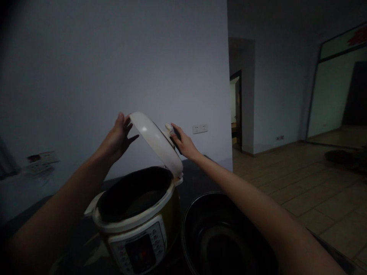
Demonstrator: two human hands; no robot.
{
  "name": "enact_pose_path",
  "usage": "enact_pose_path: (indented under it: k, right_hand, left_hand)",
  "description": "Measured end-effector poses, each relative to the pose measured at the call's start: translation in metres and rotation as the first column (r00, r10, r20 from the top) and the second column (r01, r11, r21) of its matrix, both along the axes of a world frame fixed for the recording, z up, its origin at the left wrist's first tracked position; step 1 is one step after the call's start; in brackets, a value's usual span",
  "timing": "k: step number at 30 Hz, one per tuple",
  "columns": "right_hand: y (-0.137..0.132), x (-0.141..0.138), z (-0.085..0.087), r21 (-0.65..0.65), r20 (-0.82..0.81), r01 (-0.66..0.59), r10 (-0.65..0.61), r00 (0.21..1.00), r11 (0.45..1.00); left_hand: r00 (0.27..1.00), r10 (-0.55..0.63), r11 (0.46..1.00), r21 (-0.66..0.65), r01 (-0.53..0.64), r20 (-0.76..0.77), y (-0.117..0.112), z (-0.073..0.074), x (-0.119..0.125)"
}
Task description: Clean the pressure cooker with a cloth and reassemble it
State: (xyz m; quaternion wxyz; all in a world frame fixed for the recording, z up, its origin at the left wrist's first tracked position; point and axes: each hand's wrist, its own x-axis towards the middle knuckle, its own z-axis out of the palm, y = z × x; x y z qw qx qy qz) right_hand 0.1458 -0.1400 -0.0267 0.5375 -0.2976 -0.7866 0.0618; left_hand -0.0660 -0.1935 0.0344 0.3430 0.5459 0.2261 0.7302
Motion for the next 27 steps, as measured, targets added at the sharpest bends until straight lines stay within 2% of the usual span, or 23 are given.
enact_pose_path:
  k: [3,6,8,10,12,14,20,27]
  right_hand:
    - [0.007,0.011,-0.003,-0.014,-0.018,0.015,-0.015,1.0,1.0]
    - [0.014,0.021,-0.007,-0.05,-0.09,-0.007,0.002,0.996,0.999]
    - [0.019,0.027,-0.01,-0.063,-0.124,-0.015,0.007,0.992,0.998]
    - [0.023,0.033,-0.014,-0.063,-0.151,-0.025,0.016,0.988,0.998]
    - [0.027,0.04,-0.018,-0.059,-0.187,-0.042,0.03,0.982,0.997]
    - [0.027,0.046,-0.021,-0.053,-0.229,-0.06,0.047,0.972,0.997]
    - [0.018,0.061,-0.034,-0.068,-0.345,-0.119,0.088,0.934,0.991]
    - [0.012,0.072,-0.049,-0.159,-0.493,-0.164,0.065,0.868,0.974]
  left_hand:
    - [0.993,0.094,0.995,0.032,-0.092,-0.07,0.018,0.007,0.013]
    - [0.993,0.074,0.996,0.052,-0.069,-0.093,0.036,0.013,0.028]
    - [0.983,0.092,0.992,0.096,-0.077,-0.162,0.049,0.017,0.037]
    - [0.933,0.189,0.973,0.186,-0.136,-0.305,0.061,0.02,0.045]
    - [0.847,0.303,0.94,0.286,-0.188,-0.436,0.071,0.023,0.053]
    - [0.781,0.361,0.916,0.351,-0.195,-0.509,0.08,0.026,0.06]
    - [0.707,0.394,0.896,0.419,-0.151,-0.587,0.102,0.03,0.089]
    - [0.639,0.469,0.853,0.501,-0.148,-0.609,0.121,0.022,0.124]
